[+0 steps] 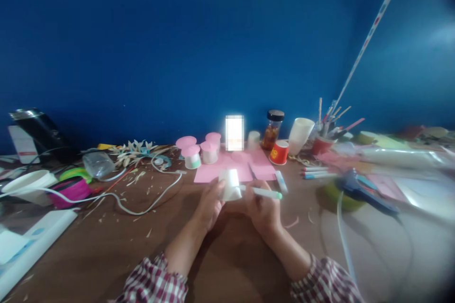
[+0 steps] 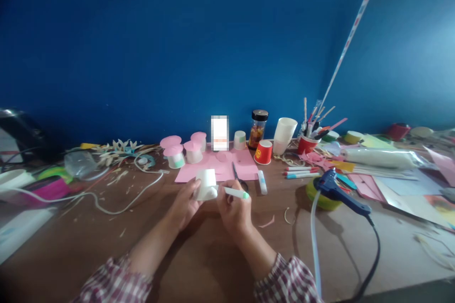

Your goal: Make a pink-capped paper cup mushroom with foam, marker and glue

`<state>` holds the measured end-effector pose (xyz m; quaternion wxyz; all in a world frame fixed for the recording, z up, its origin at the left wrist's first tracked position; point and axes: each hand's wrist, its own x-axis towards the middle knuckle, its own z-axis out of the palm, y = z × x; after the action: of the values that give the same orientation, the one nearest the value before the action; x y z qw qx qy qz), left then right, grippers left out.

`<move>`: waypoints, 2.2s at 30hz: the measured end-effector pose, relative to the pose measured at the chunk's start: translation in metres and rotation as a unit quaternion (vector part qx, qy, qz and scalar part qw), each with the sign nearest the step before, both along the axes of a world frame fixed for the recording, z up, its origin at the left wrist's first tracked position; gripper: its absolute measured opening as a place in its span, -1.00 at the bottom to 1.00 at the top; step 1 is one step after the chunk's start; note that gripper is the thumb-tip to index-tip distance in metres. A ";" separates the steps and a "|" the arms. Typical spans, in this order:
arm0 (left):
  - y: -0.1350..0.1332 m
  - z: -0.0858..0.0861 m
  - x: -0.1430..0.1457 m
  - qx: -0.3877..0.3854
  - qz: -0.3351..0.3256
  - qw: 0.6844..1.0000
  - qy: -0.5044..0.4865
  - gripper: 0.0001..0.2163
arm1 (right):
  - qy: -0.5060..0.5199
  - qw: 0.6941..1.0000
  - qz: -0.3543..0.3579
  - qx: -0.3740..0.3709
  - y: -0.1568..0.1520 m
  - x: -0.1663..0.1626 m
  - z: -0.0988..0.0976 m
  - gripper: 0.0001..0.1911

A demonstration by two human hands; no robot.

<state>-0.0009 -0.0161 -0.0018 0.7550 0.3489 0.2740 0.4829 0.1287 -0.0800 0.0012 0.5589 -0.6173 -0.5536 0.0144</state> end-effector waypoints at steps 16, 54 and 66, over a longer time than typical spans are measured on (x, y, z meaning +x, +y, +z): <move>0.001 -0.004 0.000 -0.003 0.000 1.000 -0.011 -0.81 | 0.020 1.000 0.011 -0.014 0.002 0.001 -0.004 -0.86; 0.002 -0.002 0.003 -0.031 -0.010 0.999 -0.006 -0.72 | 0.013 0.999 0.045 -0.018 -0.001 -0.001 0.002 -0.85; 0.005 -0.005 0.003 -0.036 0.001 0.999 -0.005 -0.72 | -0.032 0.998 0.056 -0.019 -0.003 0.000 0.004 -0.86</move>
<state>0.0026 -0.0107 -0.0063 0.7682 0.3184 0.2877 0.4750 0.1290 -0.0829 0.0048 0.5276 -0.5959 -0.6043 0.0367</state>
